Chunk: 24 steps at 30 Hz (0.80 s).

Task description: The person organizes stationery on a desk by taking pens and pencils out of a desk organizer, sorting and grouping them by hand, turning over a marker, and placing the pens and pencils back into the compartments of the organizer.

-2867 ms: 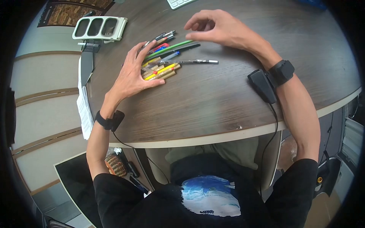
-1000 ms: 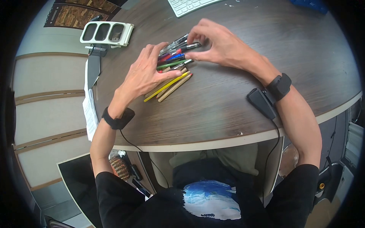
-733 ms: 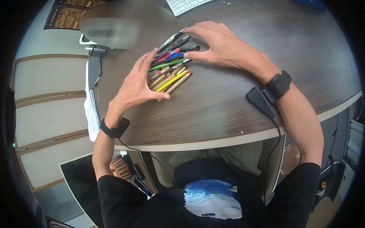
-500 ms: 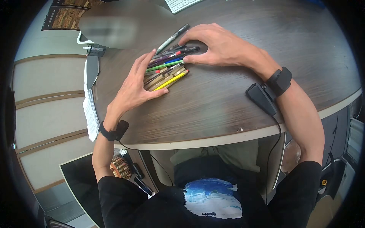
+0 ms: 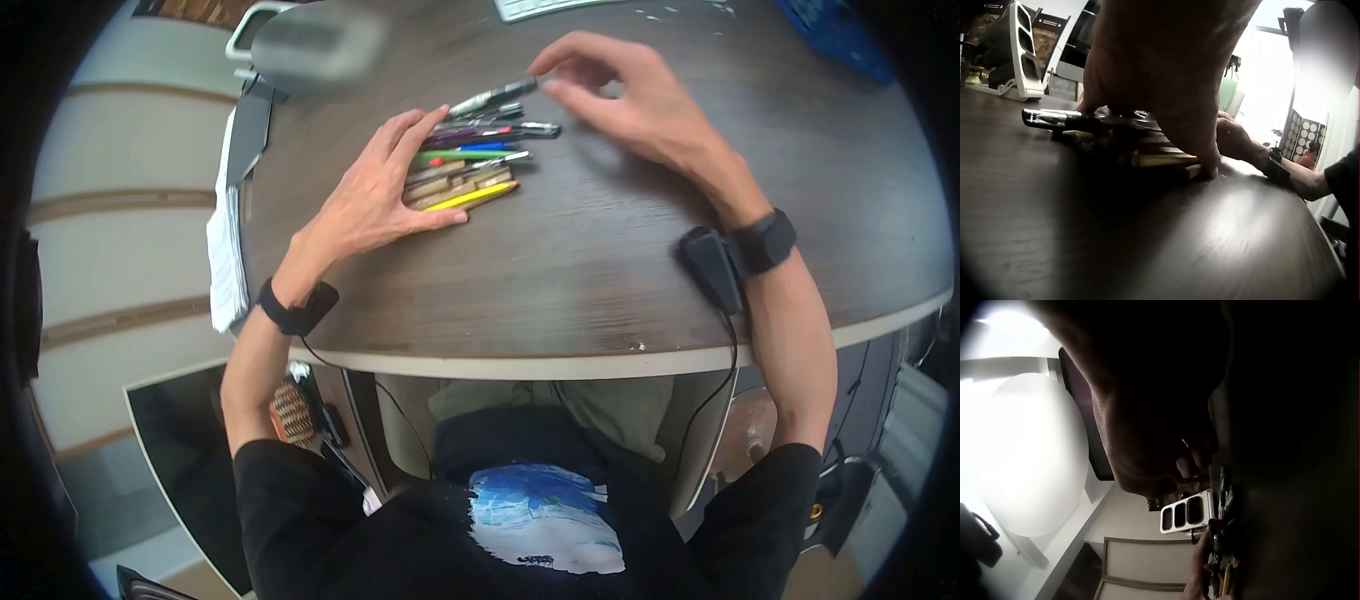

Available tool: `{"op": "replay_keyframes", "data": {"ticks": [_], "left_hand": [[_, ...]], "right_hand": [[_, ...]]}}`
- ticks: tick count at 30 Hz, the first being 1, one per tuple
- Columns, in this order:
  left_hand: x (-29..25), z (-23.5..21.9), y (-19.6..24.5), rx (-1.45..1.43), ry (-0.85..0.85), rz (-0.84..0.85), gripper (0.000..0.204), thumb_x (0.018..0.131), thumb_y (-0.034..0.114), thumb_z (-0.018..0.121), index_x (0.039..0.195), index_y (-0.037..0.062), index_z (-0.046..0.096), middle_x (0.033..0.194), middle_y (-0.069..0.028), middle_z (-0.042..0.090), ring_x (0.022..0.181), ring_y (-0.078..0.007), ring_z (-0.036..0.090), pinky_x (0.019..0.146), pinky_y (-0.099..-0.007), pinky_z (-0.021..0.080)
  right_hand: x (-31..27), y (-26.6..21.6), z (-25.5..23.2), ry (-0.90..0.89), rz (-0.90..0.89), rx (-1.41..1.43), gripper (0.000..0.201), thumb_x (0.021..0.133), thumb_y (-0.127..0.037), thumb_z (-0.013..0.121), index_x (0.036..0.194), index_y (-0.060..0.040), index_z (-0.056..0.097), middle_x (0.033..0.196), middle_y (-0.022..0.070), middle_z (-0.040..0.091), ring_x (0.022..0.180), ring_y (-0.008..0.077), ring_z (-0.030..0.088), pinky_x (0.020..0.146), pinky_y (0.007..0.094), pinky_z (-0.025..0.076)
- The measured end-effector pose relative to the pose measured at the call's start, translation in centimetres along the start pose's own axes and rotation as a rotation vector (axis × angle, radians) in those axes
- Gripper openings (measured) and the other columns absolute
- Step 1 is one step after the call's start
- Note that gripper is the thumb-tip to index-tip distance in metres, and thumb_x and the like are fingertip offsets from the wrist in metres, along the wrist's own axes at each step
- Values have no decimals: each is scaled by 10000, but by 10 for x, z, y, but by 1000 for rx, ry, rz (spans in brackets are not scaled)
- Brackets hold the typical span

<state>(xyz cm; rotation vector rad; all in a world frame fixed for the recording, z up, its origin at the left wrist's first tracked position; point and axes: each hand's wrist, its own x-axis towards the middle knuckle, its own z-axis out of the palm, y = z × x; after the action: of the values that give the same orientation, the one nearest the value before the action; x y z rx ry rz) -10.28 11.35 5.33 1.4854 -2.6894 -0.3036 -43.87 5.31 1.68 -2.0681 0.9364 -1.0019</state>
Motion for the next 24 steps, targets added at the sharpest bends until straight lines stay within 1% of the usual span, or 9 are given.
{"op": "replay_keyframes", "data": {"ticks": [2, 4, 9, 12, 14, 16, 17, 20, 24], "left_hand": [[-9, 5, -10, -7, 46, 20, 1098, 850, 626, 849, 1692, 131, 349, 1583, -246, 468, 1439, -454, 495, 1215, -524, 449], [-16, 7, -14, 92, 94, 79, 1096, 851, 621, 849, 1685, 108, 357, 1578, -241, 473, 1410, -446, 513, 1205, -517, 451], [-31, 14, -23, 176, 160, 40, 1170, 828, 767, 781, 1707, 162, 301, 1642, -183, 409, 1511, -449, 427, 1226, -756, 316], [-32, 13, -24, 173, 135, 9, 1181, 817, 766, 796, 1704, 161, 303, 1663, -172, 396, 1537, -437, 407, 1243, -744, 311], [-32, 17, -25, 163, 146, 3, 1191, 804, 775, 802, 1698, 160, 313, 1681, -170, 378, 1551, -429, 394, 1245, -746, 307], [-28, 18, -25, 158, 157, 1, 1200, 790, 784, 809, 1691, 159, 323, 1699, -168, 359, 1565, -422, 380, 1248, -748, 303], [-26, 19, -26, 172, 187, 20, 1205, 775, 792, 815, 1681, 157, 337, 1698, -163, 371, 1568, -416, 380, 1251, -745, 303], [-19, 17, -24, 160, 205, 36, 1200, 757, 795, 826, 1657, 150, 366, 1677, -152, 421, 1558, -403, 405, 1255, -735, 309], [-16, 11, -21, 124, 167, 1, 1154, 754, 771, 843, 1613, 131, 415, 1603, -135, 528, 1505, -365, 492, 1267, -706, 320]], "right_hand": [[-5, -20, -7, 18, -45, -2, 220, 1023, -176, 683, 1180, -45, 766, 900, 64, 727, 866, 173, 666, 814, 311, 527], [-11, -29, -24, 71, -172, -171, 207, 1038, -49, 669, 1226, -46, 756, 1127, 46, 746, 952, 117, 637, 915, 284, 523], [-11, -105, -45, 359, -701, -365, 166, 1074, -76, 582, 1164, -6, 703, 897, 86, 694, 743, 187, 588, 740, 337, 519], [16, -140, -85, -564, -1280, 28, 534, 996, -61, 637, 1509, -8, 499, 835, 89, 641, 497, 134, 430, 476, 241, 366], [-10, -176, -87, -299, -1198, -450, 446, 1012, -67, 617, 1444, 7, 537, 727, 66, 579, 571, 95, 463, 525, 270, 391], [-38, -167, -34, 193, -1056, -411, 79, 1040, -110, 597, 1071, -53, 643, 643, -12, 447, 591, 84, 400, 553, 301, 363], [-76, -157, -57, 65, -888, -332, 246, 1080, -239, 550, 1034, -16, 644, 726, 54, 515, 608, 194, 424, 573, 365, 370], [-106, -148, -70, 134, -687, -394, 347, 1071, -365, 512, 945, -51, 590, 687, 39, 364, 588, 192, 303, 548, 376, 238], [-105, -157, -61, 127, -612, -347, 298, 1063, -290, 537, 1016, -7, 618, 766, 70, 464, 664, 213, 400, 616, 375, 304]]}}
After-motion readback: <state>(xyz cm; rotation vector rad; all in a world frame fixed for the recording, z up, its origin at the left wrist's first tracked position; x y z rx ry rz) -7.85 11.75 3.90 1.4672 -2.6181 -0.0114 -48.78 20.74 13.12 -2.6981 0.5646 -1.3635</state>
